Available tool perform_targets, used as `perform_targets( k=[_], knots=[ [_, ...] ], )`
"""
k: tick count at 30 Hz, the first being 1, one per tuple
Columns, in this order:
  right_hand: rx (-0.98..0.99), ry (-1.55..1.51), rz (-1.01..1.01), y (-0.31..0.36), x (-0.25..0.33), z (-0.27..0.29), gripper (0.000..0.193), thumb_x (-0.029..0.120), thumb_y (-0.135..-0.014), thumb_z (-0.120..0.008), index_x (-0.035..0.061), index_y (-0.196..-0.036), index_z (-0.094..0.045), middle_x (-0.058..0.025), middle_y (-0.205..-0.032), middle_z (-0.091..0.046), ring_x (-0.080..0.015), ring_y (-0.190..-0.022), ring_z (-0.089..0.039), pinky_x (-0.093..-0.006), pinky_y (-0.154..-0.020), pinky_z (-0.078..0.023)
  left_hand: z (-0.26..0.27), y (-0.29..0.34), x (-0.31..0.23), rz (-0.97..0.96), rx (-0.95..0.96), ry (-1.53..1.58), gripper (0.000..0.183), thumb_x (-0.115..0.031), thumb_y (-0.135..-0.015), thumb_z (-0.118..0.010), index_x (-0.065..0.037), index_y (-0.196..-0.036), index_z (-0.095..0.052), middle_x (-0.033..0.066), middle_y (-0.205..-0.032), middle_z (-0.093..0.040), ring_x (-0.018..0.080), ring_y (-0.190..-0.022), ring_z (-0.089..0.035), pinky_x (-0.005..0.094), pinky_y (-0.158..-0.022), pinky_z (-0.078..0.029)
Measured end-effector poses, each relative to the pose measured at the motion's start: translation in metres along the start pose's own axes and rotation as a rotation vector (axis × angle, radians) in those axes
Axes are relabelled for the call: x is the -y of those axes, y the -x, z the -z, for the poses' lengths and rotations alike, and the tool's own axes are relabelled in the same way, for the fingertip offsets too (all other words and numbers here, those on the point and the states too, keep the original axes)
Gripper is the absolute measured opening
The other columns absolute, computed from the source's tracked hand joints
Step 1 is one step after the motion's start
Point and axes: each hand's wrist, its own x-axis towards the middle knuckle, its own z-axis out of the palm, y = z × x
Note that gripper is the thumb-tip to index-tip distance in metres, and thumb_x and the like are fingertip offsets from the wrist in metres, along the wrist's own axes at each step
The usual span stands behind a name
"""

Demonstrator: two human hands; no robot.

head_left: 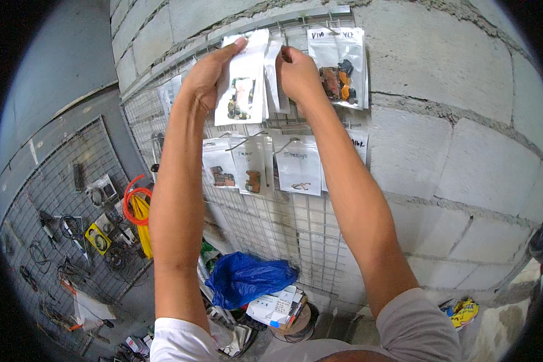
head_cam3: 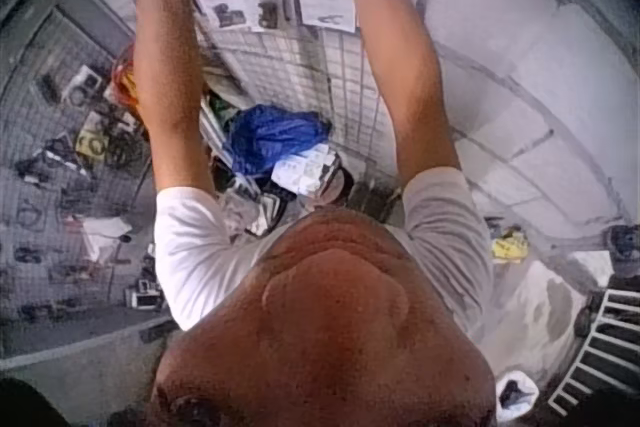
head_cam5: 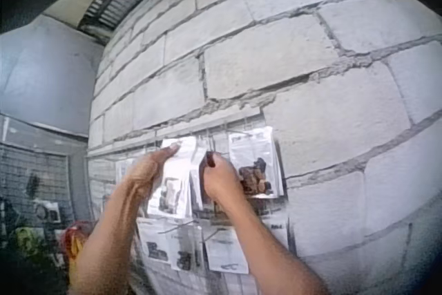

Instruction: The person moves from a front counter area into a back storage room and organizes small electronic parts in plastic bags hanging on a wall grid. They repeatedly pick up, inspect, and rehang the bags, adjusting their positions on the grid.

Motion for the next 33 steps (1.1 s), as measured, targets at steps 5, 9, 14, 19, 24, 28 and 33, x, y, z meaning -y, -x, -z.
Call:
perform_targets(
  k=[5, 9, 14, 19, 24, 28, 33],
  knots=[
    [0.007, 0.052, 0.123, -0.023, 0.001, -0.007, 0.032, 0.029, -0.091, -0.066, 0.0027, -0.108, -0.073, -0.0215, -0.094, -0.074, -0.0358, -0.088, -0.072, -0.0429, -0.08, -0.054, 0.01, 0.005, -0.042, -0.154, 0.027, 0.002, 0.038, -0.03, -0.1, -0.061, 0.004, -0.116, -0.062, 0.0167, -0.101, -0.072, 0.0189, -0.09, -0.073, 0.0287, -0.078, -0.06],
    [0.023, -0.091, 0.326, -0.005, 0.034, -0.018, 0.03, 0.029, -0.092, -0.066, 0.0014, -0.103, -0.073, -0.0208, -0.092, -0.074, -0.0318, -0.084, -0.071, -0.0413, -0.077, -0.053, 0.066, 0.021, -0.073, -0.199, -0.128, -0.061, 0.039, -0.032, -0.099, -0.063, 0.001, -0.119, -0.065, 0.0115, -0.102, -0.074, 0.018, -0.081, -0.073, 0.0306, -0.078, -0.058],
    [0.165, -0.139, 0.402, 0.012, 0.049, -0.01, 0.032, 0.032, -0.092, -0.066, 0.0007, -0.101, -0.071, -0.0174, -0.086, -0.072, -0.0271, -0.077, -0.067, -0.0397, -0.076, -0.052, 0.044, 0.053, -0.069, -0.254, -0.203, -0.121, 0.051, -0.034, -0.103, -0.054, 0.008, -0.131, -0.052, 0.0219, -0.118, -0.067, 0.0239, -0.106, -0.069, 0.0344, -0.092, -0.057],
    [0.23, -0.026, 0.192, 0.068, 0.059, 0.019, 0.033, 0.031, -0.095, -0.065, -0.0006, -0.103, -0.071, -0.0107, -0.085, -0.072, -0.0162, -0.077, -0.064, -0.034, -0.074, -0.051, 0.068, 0.043, -0.037, -0.193, -0.147, -0.178, 0.062, -0.042, -0.1, -0.057, 0.006, -0.14, -0.05, 0.0222, -0.141, -0.054, 0.0308, -0.135, -0.048, 0.0419, -0.116, -0.032],
    [0.229, -0.018, 0.09, 0.112, 0.051, 0.075, 0.032, 0.029, -0.097, -0.064, -0.0011, -0.105, -0.071, -0.0075, -0.09, -0.072, -0.0119, -0.08, -0.062, -0.0307, -0.075, -0.051, 0.024, 0.04, -0.021, -0.118, -0.156, -0.174, 0.084, -0.048, -0.089, -0.069, 0.01, -0.144, -0.043, 0.0312, -0.153, -0.034, 0.0371, -0.151, -0.018, 0.047, -0.121, -0.016],
    [0.23, 0.007, -0.013, 0.148, 0.07, 0.11, 0.031, 0.028, -0.098, -0.064, -0.0007, -0.108, -0.071, -0.0059, -0.091, -0.072, -0.0108, -0.081, -0.062, -0.0295, -0.076, -0.051, 0.029, -0.002, -0.009, -0.078, -0.046, -0.043, 0.06, -0.037, -0.09, -0.07, 0.004, -0.131, -0.054, 0.0174, -0.13, -0.055, 0.0253, -0.115, -0.051, 0.0327, -0.103, -0.038],
    [0.222, 0.006, -0.063, 0.167, 0.074, 0.147, 0.028, 0.025, -0.1, -0.063, -0.0002, -0.111, -0.069, -0.0043, -0.093, -0.071, -0.0085, -0.083, -0.061, -0.0272, -0.076, -0.05, 0.014, -0.02, -0.003, -0.006, -0.051, -0.078, 0.051, -0.033, -0.093, -0.067, 0.004, -0.125, -0.057, 0.016, -0.129, -0.056, 0.0228, -0.117, -0.053, 0.0328, -0.103, -0.039]
  ],
)
